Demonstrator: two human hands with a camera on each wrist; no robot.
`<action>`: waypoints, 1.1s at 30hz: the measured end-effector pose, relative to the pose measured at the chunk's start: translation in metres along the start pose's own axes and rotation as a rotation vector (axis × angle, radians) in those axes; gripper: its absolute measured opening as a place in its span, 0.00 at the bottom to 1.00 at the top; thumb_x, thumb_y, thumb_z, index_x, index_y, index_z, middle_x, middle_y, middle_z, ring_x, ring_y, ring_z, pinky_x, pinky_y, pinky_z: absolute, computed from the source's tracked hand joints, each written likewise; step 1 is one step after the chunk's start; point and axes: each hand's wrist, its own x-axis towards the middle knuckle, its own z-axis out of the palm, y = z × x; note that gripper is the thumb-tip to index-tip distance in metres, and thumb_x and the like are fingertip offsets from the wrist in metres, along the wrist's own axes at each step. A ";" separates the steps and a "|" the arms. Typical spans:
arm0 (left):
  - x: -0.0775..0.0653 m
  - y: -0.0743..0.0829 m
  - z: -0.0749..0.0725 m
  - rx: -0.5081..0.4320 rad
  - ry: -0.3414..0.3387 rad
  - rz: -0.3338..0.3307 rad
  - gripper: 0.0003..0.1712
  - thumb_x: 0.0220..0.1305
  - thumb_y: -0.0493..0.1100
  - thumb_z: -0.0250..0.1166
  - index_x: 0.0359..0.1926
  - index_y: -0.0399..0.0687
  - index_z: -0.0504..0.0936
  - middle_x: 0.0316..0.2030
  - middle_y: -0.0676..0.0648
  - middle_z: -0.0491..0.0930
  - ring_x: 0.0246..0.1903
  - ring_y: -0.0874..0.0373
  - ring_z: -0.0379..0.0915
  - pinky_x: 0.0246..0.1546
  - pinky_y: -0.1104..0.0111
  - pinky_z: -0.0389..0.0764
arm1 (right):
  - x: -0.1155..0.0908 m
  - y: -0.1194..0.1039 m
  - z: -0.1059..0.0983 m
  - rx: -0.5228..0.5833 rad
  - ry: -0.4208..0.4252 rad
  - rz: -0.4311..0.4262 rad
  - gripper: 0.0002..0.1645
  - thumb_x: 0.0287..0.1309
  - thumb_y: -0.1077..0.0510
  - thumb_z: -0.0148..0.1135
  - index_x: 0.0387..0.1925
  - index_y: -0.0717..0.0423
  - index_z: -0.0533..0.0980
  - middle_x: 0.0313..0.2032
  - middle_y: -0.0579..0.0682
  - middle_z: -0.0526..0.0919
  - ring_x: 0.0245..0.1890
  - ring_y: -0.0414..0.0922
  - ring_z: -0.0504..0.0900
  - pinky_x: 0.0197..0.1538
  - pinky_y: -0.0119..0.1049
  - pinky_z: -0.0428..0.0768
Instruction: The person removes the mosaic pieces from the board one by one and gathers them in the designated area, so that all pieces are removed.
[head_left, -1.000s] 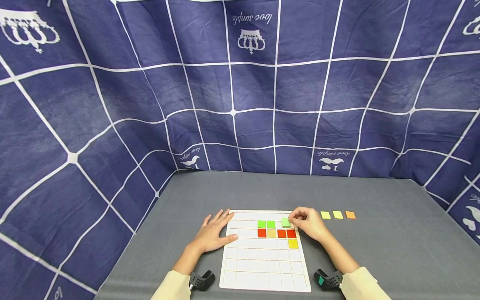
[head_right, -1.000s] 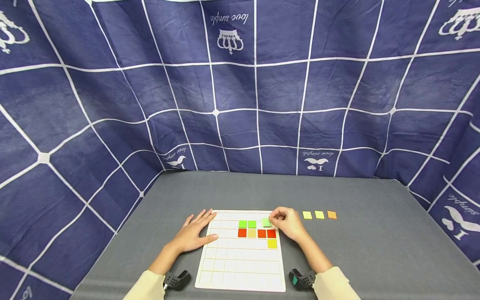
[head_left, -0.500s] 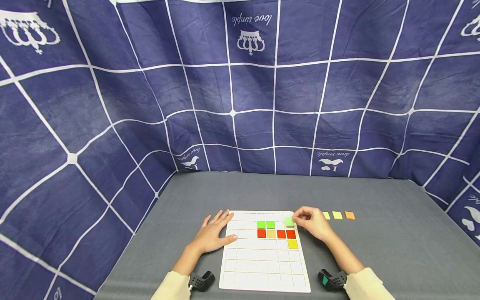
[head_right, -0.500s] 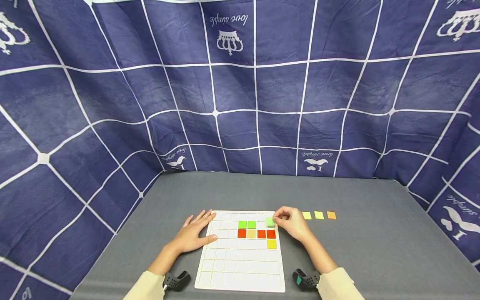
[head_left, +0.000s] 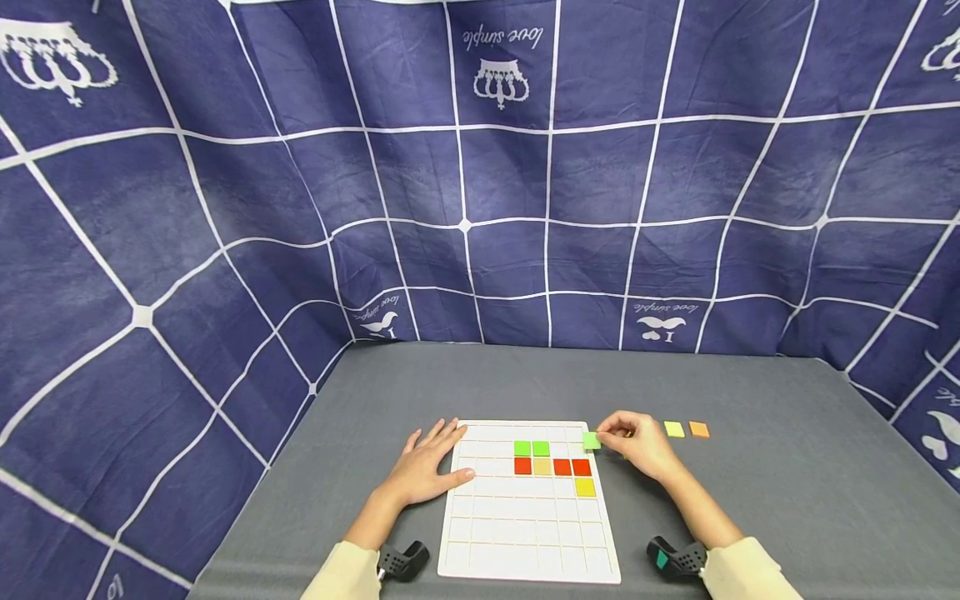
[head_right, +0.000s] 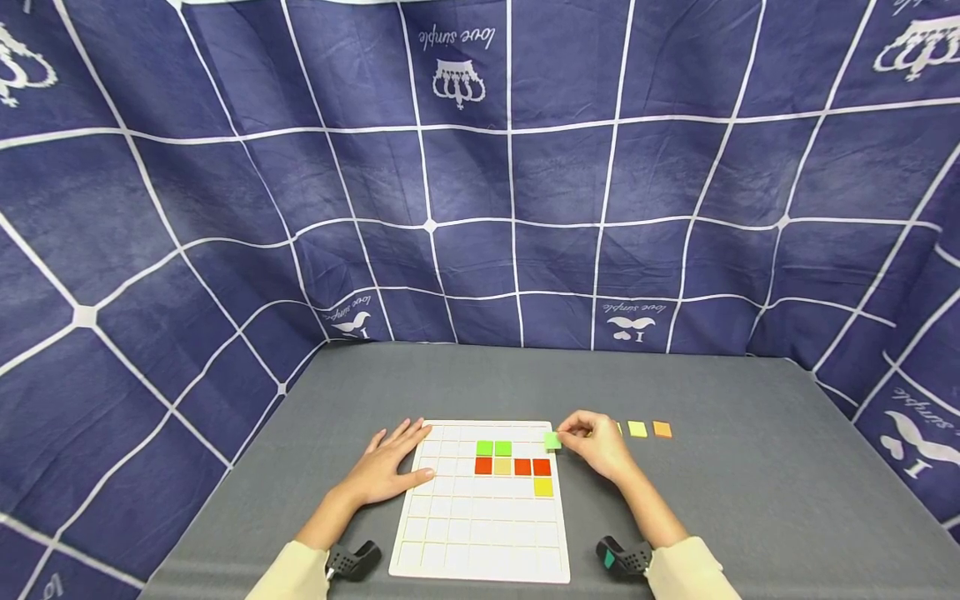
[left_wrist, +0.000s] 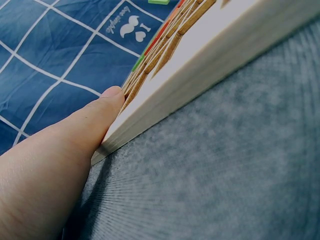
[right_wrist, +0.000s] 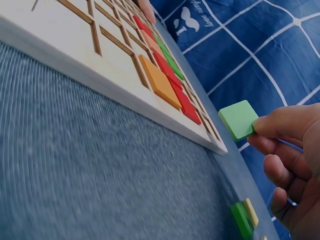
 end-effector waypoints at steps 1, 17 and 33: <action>0.000 0.000 0.000 0.002 0.000 -0.001 0.46 0.61 0.70 0.57 0.74 0.53 0.62 0.73 0.47 0.57 0.73 0.47 0.48 0.67 0.41 0.42 | -0.001 0.000 -0.001 0.003 0.002 0.001 0.03 0.52 0.65 0.71 0.27 0.57 0.82 0.19 0.43 0.79 0.18 0.35 0.71 0.20 0.29 0.68; 0.000 0.001 -0.002 0.003 -0.010 -0.010 0.47 0.61 0.70 0.57 0.74 0.54 0.61 0.73 0.48 0.56 0.73 0.49 0.46 0.68 0.42 0.42 | -0.007 0.008 -0.023 -0.002 0.026 0.012 0.02 0.51 0.68 0.70 0.27 0.62 0.82 0.22 0.44 0.79 0.21 0.35 0.71 0.23 0.29 0.68; -0.001 0.001 -0.001 0.004 0.003 0.002 0.46 0.61 0.70 0.57 0.73 0.53 0.63 0.73 0.47 0.58 0.73 0.48 0.48 0.67 0.41 0.43 | -0.015 0.011 -0.042 -0.028 0.054 0.030 0.03 0.52 0.68 0.69 0.27 0.60 0.82 0.21 0.43 0.77 0.19 0.33 0.68 0.21 0.29 0.67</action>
